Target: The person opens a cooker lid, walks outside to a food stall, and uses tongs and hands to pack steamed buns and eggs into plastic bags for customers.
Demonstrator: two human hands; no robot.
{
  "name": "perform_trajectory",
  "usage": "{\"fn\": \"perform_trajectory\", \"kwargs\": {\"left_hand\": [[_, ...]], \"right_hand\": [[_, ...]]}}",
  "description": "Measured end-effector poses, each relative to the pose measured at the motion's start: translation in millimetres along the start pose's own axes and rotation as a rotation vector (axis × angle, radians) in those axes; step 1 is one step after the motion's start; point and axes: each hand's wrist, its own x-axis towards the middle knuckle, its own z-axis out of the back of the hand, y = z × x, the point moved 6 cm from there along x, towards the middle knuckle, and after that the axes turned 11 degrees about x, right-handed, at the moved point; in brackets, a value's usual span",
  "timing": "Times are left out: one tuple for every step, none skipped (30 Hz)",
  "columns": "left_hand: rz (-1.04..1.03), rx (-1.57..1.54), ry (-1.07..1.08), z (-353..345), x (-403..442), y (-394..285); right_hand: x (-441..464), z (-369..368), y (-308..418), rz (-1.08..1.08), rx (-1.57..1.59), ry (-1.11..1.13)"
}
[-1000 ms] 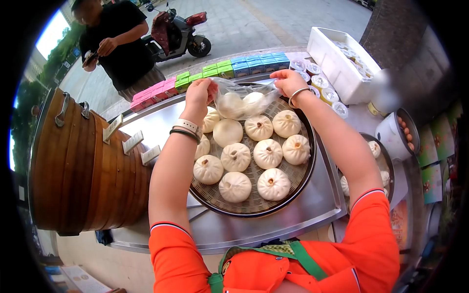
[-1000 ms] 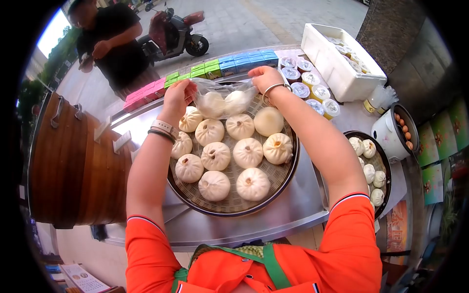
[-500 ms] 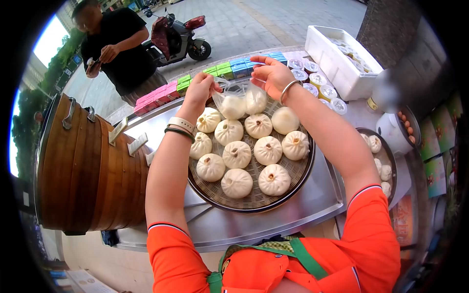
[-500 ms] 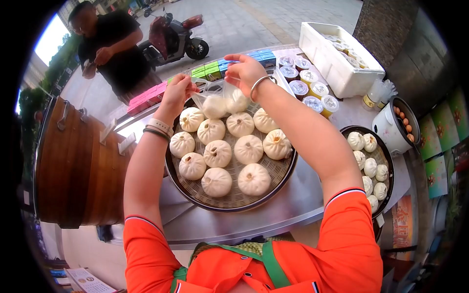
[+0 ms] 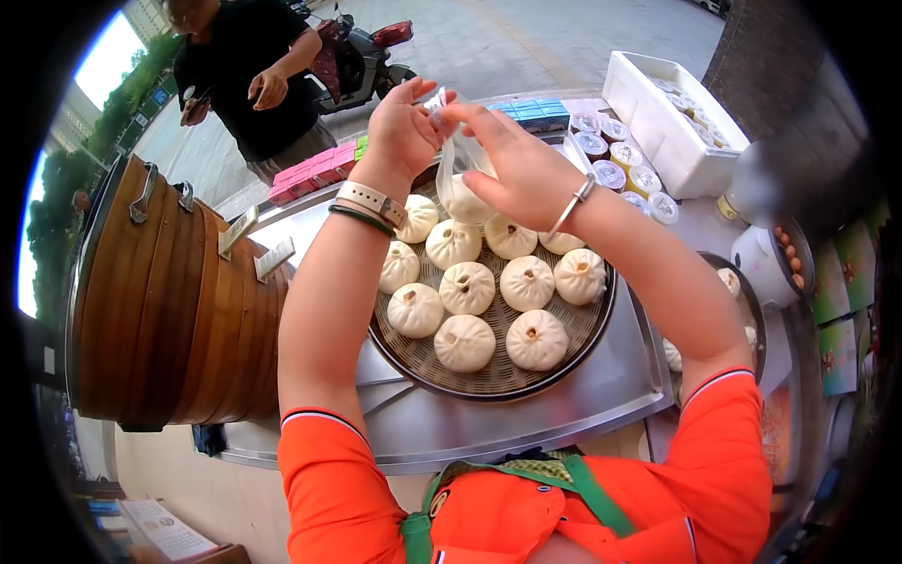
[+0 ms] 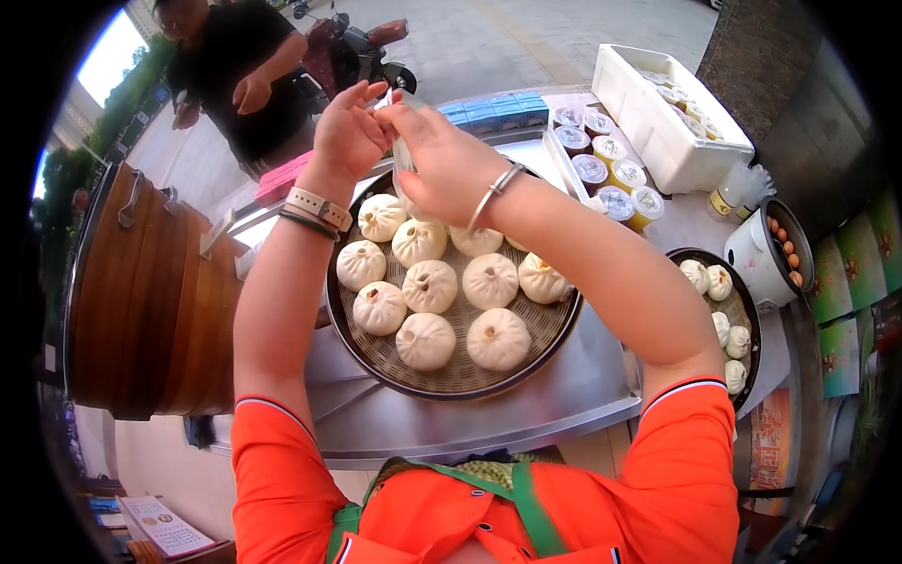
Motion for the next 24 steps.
{"fn": "perform_trajectory", "kwargs": {"left_hand": [[0.012, 0.055, 0.014, 10.4, 5.3, -11.7], [-0.091, 0.118, -0.022, 18.5, 5.3, -27.5], [-0.125, 0.201, -0.082, 31.0, 9.5, -42.6], [-0.159, 0.284, -0.143, 43.8, 13.6, -57.7], [-0.189, 0.349, -0.186, 54.1, 13.8, -69.4], [-0.223, 0.416, -0.225, 62.5, 14.0, -81.3], [-0.240, 0.476, -0.244, 69.2, 15.7, -89.8], [-0.242, 0.541, -0.300, 75.2, 14.6, -93.7], [-0.226, 0.618, -0.321, 87.0, 17.8, -94.8], [-0.214, 0.692, -0.336, 103.5, 25.8, -93.9], [-0.169, 0.789, -0.342, 119.5, 32.8, -90.8], [-0.123, 0.886, -0.347, 135.6, 39.2, -86.6], [-0.090, 0.955, -0.371, 154.3, 46.9, -81.1], [-0.074, 1.071, -0.371, 169.8, 52.3, -77.8], [-0.069, 1.072, -0.422, 187.7, 54.6, -75.4], [-0.067, 1.071, -0.470, 201.0, 57.2, -75.8], [-0.075, 1.070, -0.463, 207.6, 61.2, -79.5], [-0.115, 1.141, -0.498, 214.7, 64.5, -86.9], [-0.148, 1.209, -0.537, 224.2, 65.2, -91.1], [-0.148, 1.204, -0.535, 233.7, 68.0, -91.9], [-0.156, 1.196, -0.512, 241.6, 71.7, -89.9], [-0.164, 1.188, -0.489, 248.3, 74.5, -88.3], [-0.197, 1.175, -0.481, 253.5, 78.4, -89.5], [-0.145, 1.171, -0.458, 262.1, 80.6, -87.7]], "right_hand": [[-12.4, 4.4, 11.0, 0.071, -0.030, 0.014], [-23.3, 9.9, 14.1, 0.065, -0.012, 0.049], [-34.6, 15.5, 15.3, 0.059, 0.009, 0.083], [-47.0, 21.2, 11.6, -0.008, 0.044, 0.089], [-59.6, 26.5, 8.4, -0.075, 0.079, 0.097], [-71.2, 32.9, 6.4, -0.165, 0.112, 0.093], [-83.4, 37.9, 3.3, -0.257, 0.141, 0.086], [-94.3, 40.1, 2.4, -0.255, 0.145, 0.086], [-105.6, 42.0, -2.5, -0.319, 0.147, 0.078], [-116.3, 44.4, -7.2, -0.382, 0.141, 0.065], [-125.1, 45.1, -8.7, -0.380, 0.138, 0.061], [-134.7, 44.0, -14.0, -0.436, 0.146, 0.062], [-143.5, 42.7, -18.8, -0.492, 0.154, 0.062], [-149.5, 42.1, -20.1, -0.490, 0.151, 0.058], [-155.5, 40.1, -22.8, -0.525, 0.161, 0.072], [-160.6, 38.2, -25.4, -0.559, 0.166, 0.083], [-164.8, 36.6, -27.7, -0.593, 0.176, 0.068], [-167.5, 35.0, -28.5, -0.591, 0.170, 0.061], [-172.3, 33.6, -30.5, -0.623, 0.195, 0.043], [-177.1, 31.8, -33.2, -0.654, 0.219, 0.025], [-182.8, 29.6, -34.3, -0.670, 0.250, 0.005], [-185.2, 27.6, -35.5, -0.680, 0.247, 0.006], [-188.1, 26.0, -36.8, -0.698, 0.272, -0.006], [-191.7, 24.7, -38.3, -0.715, 0.296, -0.018]]}}
